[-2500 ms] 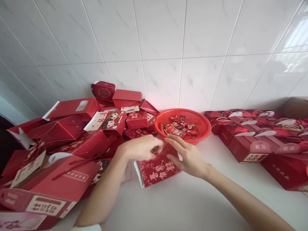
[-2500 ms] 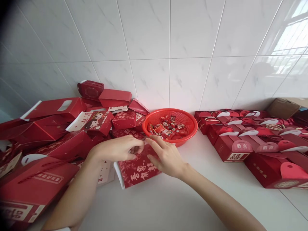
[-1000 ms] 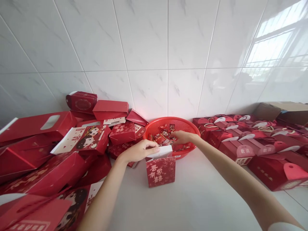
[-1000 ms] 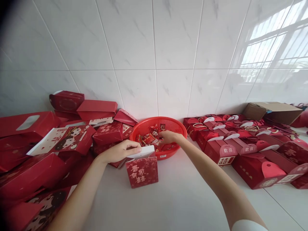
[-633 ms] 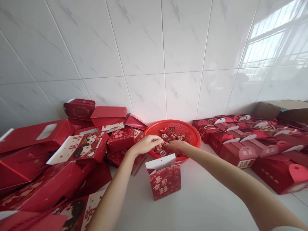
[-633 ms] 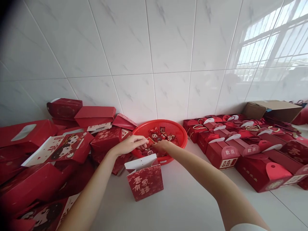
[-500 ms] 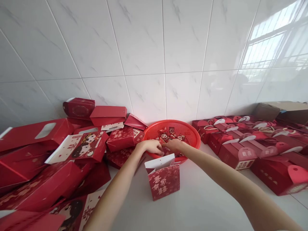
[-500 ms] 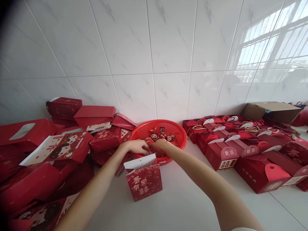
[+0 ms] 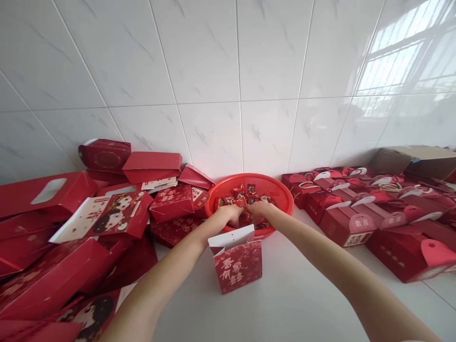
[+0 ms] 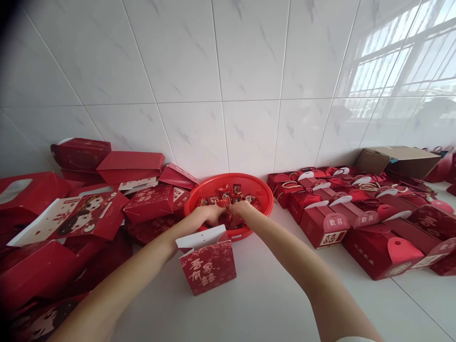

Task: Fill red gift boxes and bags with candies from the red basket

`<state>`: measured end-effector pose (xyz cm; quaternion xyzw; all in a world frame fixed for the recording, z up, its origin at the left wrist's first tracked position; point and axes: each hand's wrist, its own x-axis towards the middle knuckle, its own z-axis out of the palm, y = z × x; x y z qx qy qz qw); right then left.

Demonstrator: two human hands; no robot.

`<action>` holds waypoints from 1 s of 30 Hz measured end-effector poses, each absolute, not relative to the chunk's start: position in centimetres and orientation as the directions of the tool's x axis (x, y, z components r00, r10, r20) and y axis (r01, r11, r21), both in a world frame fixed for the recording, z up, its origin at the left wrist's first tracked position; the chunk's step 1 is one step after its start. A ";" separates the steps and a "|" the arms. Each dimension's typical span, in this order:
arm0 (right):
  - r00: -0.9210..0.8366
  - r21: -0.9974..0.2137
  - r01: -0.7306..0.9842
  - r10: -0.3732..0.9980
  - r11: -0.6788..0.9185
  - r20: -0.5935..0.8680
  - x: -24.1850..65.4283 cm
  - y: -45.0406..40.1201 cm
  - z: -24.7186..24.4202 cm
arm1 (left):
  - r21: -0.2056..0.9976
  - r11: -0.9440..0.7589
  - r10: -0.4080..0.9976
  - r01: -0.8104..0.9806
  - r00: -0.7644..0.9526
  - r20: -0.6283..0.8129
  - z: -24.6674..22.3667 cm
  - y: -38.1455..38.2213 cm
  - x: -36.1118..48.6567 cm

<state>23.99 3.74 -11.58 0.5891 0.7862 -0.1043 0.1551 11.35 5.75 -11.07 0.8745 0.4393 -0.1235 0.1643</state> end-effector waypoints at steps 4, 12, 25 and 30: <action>-0.276 0.010 0.954 0.892 0.299 -0.359 24.0 3.4 -11.4 | 0.138 -0.582 0.685 0.801 0.575 -0.448 -10.9 5.4 11.2; -0.274 0.041 0.952 0.902 0.304 -0.334 23.9 3.3 -11.1 | 0.119 -0.593 0.656 0.796 0.564 -0.502 -10.5 4.8 11.2; -0.179 -0.180 0.974 0.948 0.134 -0.261 26.1 3.7 -10.5 | 0.155 -0.583 0.691 0.797 0.587 -0.422 -11.0 5.3 11.5; -0.099 -0.407 0.913 0.986 0.037 -0.132 27.8 4.7 -10.6 | 0.188 -0.584 0.703 0.790 0.608 -0.368 -10.8 5.6 11.5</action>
